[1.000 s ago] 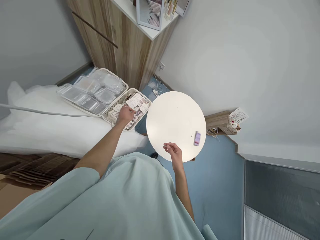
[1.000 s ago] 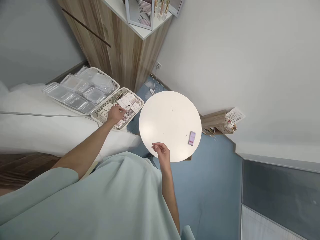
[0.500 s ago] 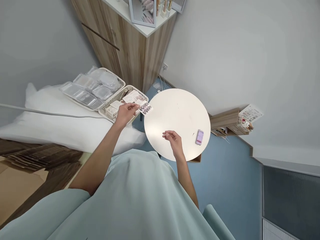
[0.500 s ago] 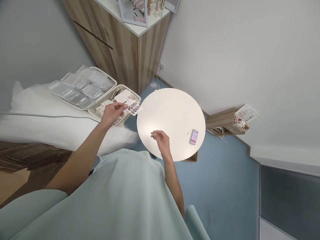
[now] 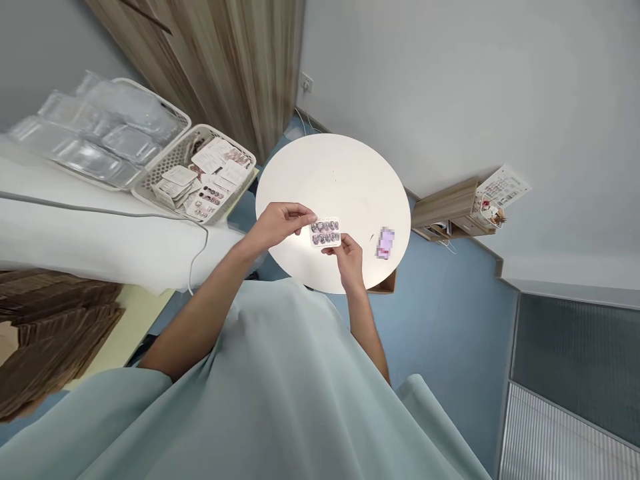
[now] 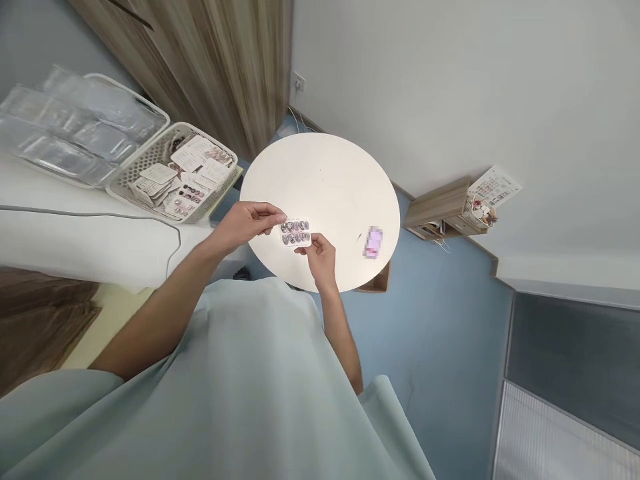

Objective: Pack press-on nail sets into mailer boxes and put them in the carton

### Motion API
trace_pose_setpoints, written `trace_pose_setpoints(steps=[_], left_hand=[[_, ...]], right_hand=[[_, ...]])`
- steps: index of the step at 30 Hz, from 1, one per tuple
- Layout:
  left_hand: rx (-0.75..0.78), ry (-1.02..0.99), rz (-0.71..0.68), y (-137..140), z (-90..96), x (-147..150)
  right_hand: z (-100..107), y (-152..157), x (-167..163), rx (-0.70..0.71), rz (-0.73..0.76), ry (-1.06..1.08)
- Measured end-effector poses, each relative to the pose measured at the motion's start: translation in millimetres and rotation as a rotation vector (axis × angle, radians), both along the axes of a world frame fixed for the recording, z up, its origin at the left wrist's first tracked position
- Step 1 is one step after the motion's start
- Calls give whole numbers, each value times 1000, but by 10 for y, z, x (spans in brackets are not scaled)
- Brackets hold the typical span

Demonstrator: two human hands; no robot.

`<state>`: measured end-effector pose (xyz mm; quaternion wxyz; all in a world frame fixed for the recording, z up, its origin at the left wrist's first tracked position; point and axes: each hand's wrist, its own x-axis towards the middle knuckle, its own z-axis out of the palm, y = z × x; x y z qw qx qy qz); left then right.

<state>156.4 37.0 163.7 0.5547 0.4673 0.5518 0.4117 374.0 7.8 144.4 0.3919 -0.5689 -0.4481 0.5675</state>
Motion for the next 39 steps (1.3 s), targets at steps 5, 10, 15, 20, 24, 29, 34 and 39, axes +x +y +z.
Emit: trace_pose_setpoints(steps=[5, 10, 15, 20, 24, 29, 34, 39], left_hand=[[2, 53, 2, 32, 39, 118], [-10, 52, -23, 45, 108, 170], [-41, -65, -26, 23, 85, 221], [-87, -364, -43, -37, -5, 296], [-104, -594, -206, -105, -39, 296], [-131, -602, -203, -144, -67, 270], [-125, -507, -69, -166, -69, 275], [-104, -361, 56, -199, -101, 256]], right_hand=[[58, -138, 138, 1, -131, 61], [78, -224, 197, 37, -127, 10], [91, -290, 192, 48, -119, 25], [121, -316, 135, -69, -101, 118], [109, -324, 86, -174, -80, 236], [54, -330, 39, -209, -37, 294], [37, -316, 19, -84, -131, -5], [168, -391, -67, 111, -125, -204]])
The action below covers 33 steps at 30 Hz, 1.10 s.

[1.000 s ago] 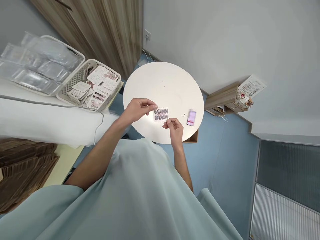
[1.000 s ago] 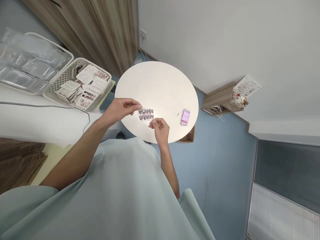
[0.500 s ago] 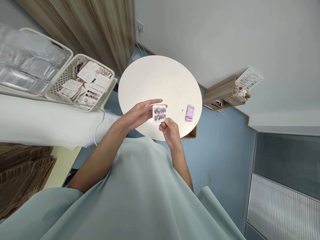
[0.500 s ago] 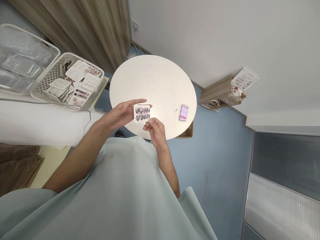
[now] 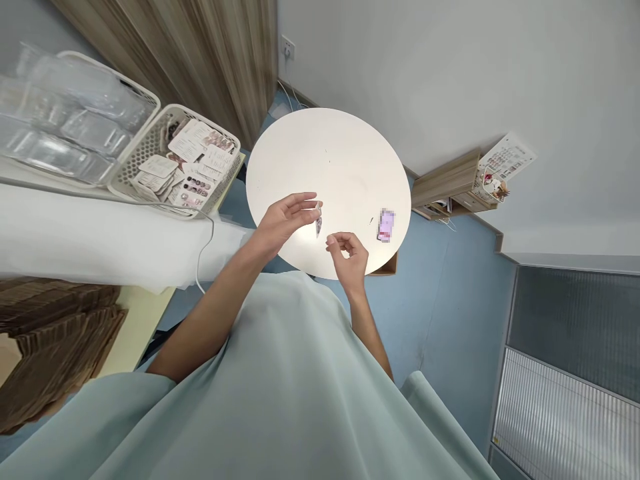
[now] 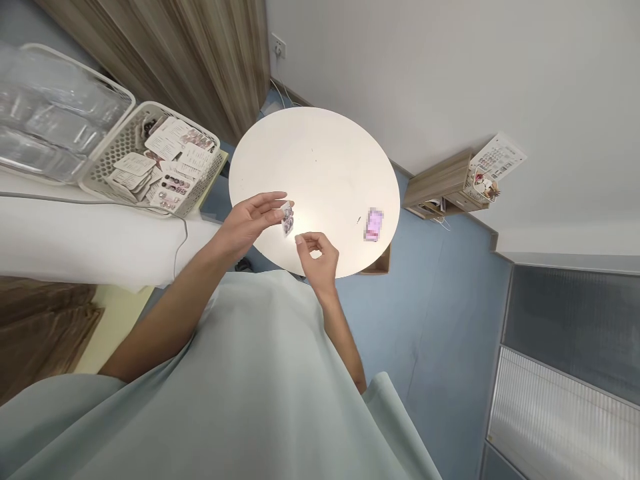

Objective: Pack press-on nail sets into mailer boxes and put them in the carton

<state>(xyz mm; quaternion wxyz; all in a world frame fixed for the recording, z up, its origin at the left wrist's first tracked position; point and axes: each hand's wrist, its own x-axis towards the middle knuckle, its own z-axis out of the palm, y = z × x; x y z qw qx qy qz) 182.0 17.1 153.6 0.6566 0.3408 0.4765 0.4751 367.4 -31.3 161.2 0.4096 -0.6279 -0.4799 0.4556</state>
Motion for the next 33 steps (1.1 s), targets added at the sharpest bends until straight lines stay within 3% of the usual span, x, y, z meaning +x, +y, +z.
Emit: trace_pose_setpoints(steps=[6, 13, 20, 27, 33], left_hand=[[16, 69, 17, -55, 18, -27], [38, 100, 39, -95, 56, -76], [7, 144, 125, -95, 29, -198], [-15, 72, 118, -120, 14, -247], [-16, -203, -94, -125, 67, -285]], right_hand=[[80, -87, -201, 29, 68, -98], [33, -87, -218, 131, -40, -188], [77, 36, -64, -96, -56, 88], [75, 33, -47, -142, -14, 163], [44, 49, -43, -232, 78, 326]])
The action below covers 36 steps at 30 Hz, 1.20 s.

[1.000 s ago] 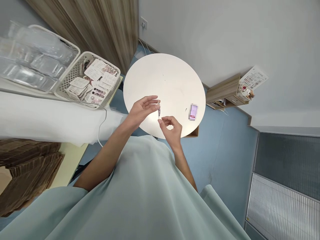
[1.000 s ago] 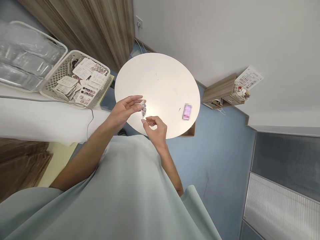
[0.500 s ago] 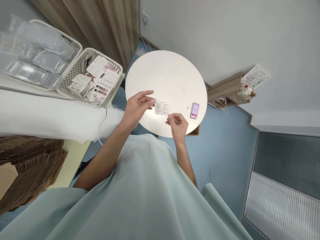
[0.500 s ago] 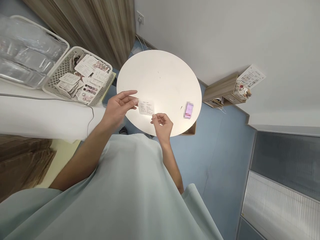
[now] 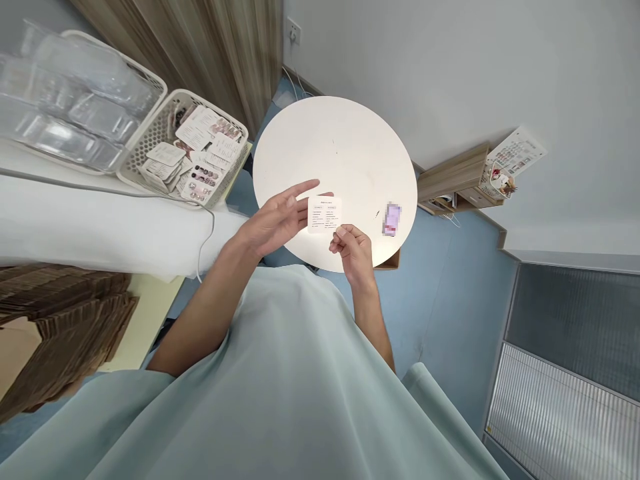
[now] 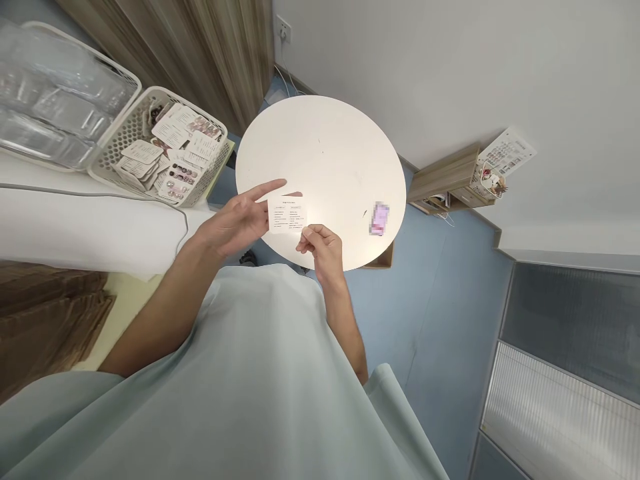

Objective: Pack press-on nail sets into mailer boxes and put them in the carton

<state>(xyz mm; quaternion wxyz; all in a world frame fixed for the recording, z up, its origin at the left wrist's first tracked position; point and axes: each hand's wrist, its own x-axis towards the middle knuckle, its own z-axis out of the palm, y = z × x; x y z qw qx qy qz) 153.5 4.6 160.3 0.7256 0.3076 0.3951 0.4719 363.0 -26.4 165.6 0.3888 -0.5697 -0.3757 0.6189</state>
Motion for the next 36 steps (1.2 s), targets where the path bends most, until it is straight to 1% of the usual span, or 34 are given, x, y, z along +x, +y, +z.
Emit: trace_pose_setpoints(steps=[2, 5, 8, 11, 13, 16, 18, 21, 23, 25, 28, 30, 32, 34, 36], left_hand=[[-4, -43, -64, -8, 6, 5], [-1, -30, -63, -26, -17, 23], [11, -20, -43, -43, -59, 35], [15, -31, -37, -49, -97, 45], [11, -30, -21, -48, -117, 59], [1, 0, 20, -50, -140, 91], [-7, 27, 56, -55, -149, 114], [-14, 51, 94, -63, -148, 140], [-15, 66, 101, -67, -134, 155], [-14, 89, 107, -72, -114, 171], [-4, 124, 114, -80, -87, 192], [5, 139, 121, -79, -76, 193], [7, 142, 145, -69, -72, 176], [3, 144, 185, -49, -72, 143], [-3, 160, 217, -24, -69, 108]], right_hand=[[-18, 5, -6, -46, 43, 77], [-59, 1, -22, -105, 98, 146], [-98, -8, -35, -126, 112, 141], [-98, -26, -53, -100, 86, 76], [-62, -52, -78, -33, 6, -28], [32, -123, -137, 149, -113, -231], [88, -177, -184, 273, -95, -338], [93, -230, -250, 424, 15, -475], [34, -238, -278, 514, 59, -580], [-52, -236, -290, 585, 64, -677], [-145, -233, -278, 640, 42, -757], [-147, -227, -252, 643, 15, -762], [-107, -206, -209, 602, -25, -708], [-51, -162, -154, 495, -69, -573], [-11, -105, -97, 351, -100, -394]])
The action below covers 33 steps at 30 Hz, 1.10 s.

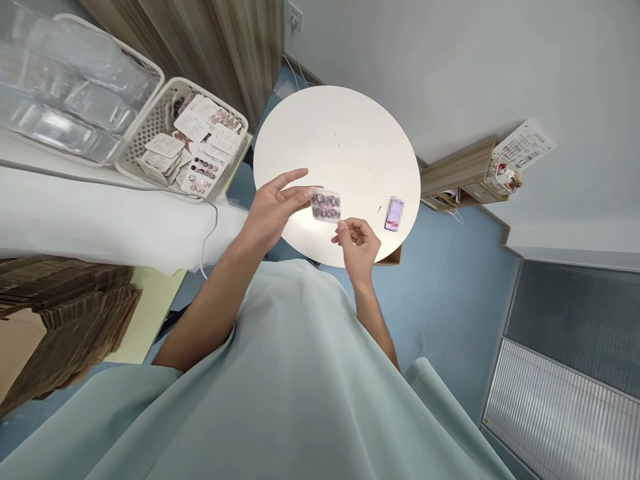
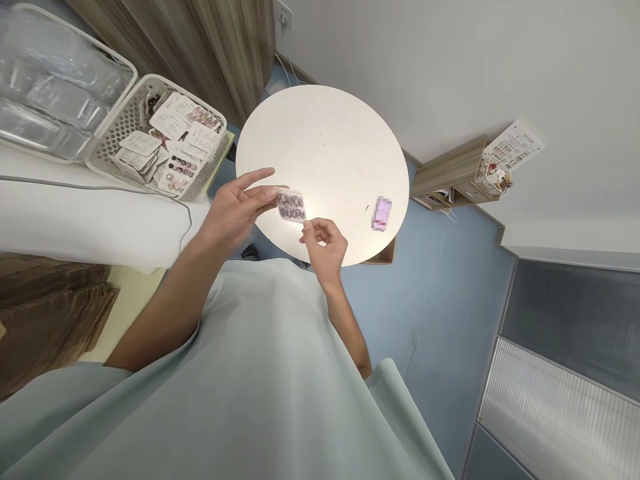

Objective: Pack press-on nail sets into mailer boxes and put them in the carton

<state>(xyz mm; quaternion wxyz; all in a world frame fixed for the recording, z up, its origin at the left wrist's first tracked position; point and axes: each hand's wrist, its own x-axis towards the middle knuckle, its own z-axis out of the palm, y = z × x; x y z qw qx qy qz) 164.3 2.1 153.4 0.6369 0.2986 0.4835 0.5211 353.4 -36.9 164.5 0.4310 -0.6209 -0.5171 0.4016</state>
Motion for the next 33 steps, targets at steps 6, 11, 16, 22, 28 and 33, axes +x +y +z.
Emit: trace_pose_setpoints(steps=[6, 11, 16, 22, 28, 33], left_hand=[[-12, 24, 24, 31, 35, -21], [-50, 0, 35, 26, 63, -6], [-113, -101, -10, 26, 70, -26], [-175, -202, -157, -12, 74, 3], [-187, -180, -228, -40, 102, 9], [-133, -93, -185, -71, 118, 6]], right_hand=[[-19, 89, 65, -192, -19, 258], [-82, 63, 95, -144, -9, 288], [-158, 154, 185, -51, 183, 247], [-158, 268, 187, -59, 504, 231], [-113, 240, 174, 9, 551, 117], [-101, 190, 209, 132, 439, -86]])
